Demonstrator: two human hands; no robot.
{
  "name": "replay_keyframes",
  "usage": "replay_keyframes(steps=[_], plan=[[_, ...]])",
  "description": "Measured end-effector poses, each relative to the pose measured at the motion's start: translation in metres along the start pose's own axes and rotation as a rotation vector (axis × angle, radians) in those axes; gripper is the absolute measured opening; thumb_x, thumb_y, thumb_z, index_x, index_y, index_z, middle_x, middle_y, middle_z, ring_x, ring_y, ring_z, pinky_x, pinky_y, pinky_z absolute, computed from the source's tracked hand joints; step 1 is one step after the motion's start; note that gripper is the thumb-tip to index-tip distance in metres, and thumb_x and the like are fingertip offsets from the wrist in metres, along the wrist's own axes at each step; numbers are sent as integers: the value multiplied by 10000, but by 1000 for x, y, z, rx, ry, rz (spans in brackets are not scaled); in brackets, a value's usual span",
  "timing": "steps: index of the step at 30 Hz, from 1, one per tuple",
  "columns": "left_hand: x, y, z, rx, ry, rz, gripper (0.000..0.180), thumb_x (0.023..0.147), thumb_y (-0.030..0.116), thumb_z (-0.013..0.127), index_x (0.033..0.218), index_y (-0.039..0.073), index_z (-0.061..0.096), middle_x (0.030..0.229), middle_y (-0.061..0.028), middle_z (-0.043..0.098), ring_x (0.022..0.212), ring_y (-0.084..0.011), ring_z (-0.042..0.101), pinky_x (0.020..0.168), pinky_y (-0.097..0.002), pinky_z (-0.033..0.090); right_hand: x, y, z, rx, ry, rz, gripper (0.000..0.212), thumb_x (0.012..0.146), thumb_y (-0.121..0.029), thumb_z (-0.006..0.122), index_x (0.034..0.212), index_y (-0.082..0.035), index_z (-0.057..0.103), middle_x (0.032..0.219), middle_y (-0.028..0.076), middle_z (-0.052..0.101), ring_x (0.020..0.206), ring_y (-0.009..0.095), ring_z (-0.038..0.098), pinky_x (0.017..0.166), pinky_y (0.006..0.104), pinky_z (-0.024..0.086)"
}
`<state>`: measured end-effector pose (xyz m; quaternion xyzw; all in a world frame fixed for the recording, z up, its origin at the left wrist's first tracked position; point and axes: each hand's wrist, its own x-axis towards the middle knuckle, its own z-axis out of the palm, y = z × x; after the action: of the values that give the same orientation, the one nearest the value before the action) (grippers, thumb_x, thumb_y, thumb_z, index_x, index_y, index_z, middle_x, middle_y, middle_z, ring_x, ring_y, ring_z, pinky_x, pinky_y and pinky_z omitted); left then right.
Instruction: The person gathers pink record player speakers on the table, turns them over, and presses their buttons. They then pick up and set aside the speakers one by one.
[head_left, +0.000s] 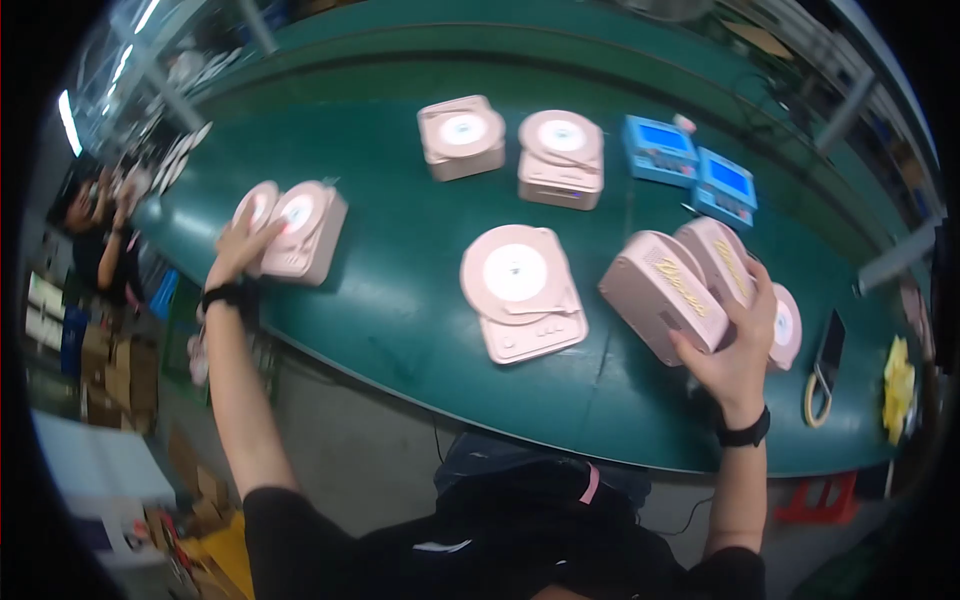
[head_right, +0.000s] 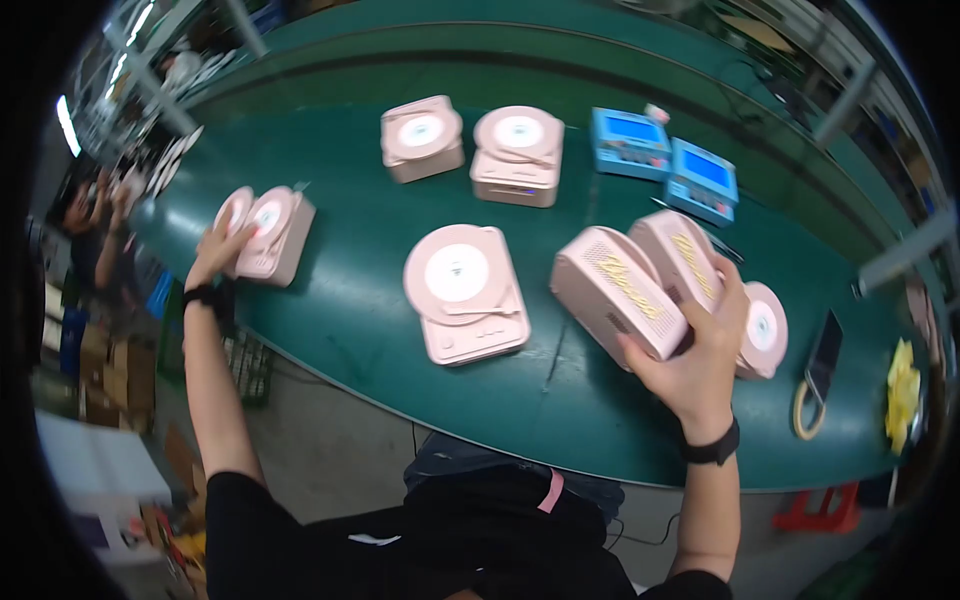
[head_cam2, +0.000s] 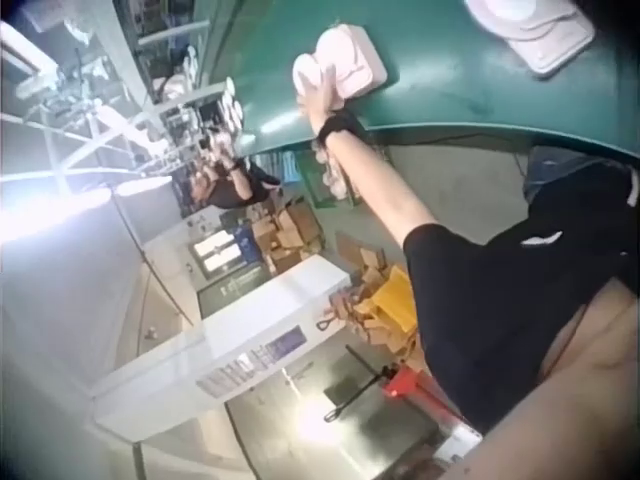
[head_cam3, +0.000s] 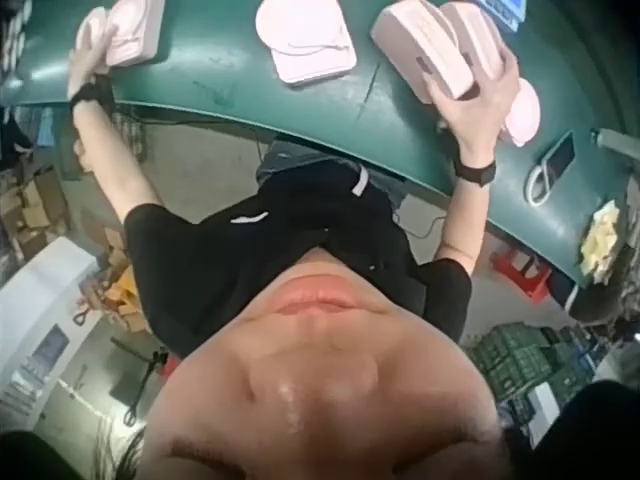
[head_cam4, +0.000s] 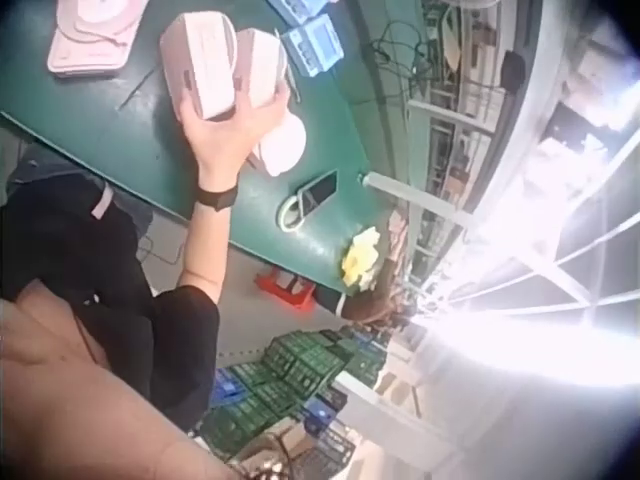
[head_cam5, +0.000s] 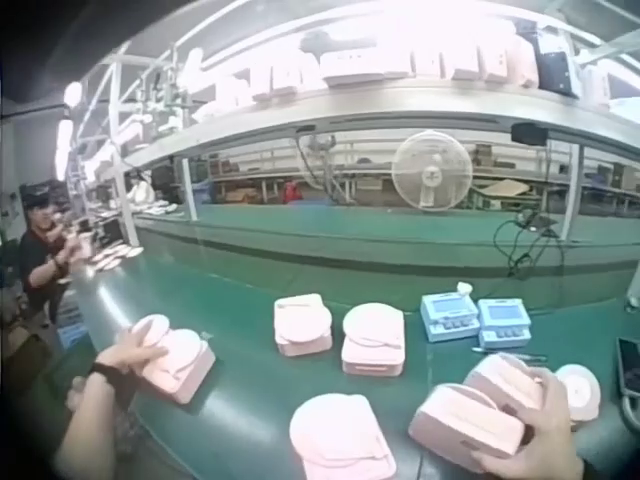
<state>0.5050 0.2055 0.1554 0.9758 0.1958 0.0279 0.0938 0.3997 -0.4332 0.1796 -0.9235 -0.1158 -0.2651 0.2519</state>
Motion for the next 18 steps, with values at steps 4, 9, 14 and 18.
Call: replay_keyframes(steps=[4,9,14,18], plan=[[-12,17,16,30,34,40,852,811,666,581,1503,231,340,1268,-331,519,1217,-468,477,1048,-481,358,13,2,-20,-77,-28,-70,560,559,-335,835,989,-13,678,1359,287,429,1250,452,424,1009,516,377],[-47,72,27,75,98,80,820,840,665,544,1520,283,291,1257,-356,486,1185,-506,465,1067,-526,314,34,-6,-47,-157,-163,-256,571,550,-341,823,975,17,689,1306,283,458,1172,436,465,960,500,418],[-94,131,36,108,71,100,804,859,637,547,1525,275,282,1307,-417,397,1215,-542,408,1072,-543,286,59,26,-90,-228,-75,-286,595,581,-370,801,1047,-14,703,1277,252,503,1166,403,486,979,469,417],[-115,154,38,66,59,153,795,871,597,566,1530,262,271,1327,-431,366,1233,-534,387,1075,-527,282,88,97,-129,-398,103,-272,605,602,-390,788,1109,-69,708,1226,219,565,1153,373,519,986,438,420]])
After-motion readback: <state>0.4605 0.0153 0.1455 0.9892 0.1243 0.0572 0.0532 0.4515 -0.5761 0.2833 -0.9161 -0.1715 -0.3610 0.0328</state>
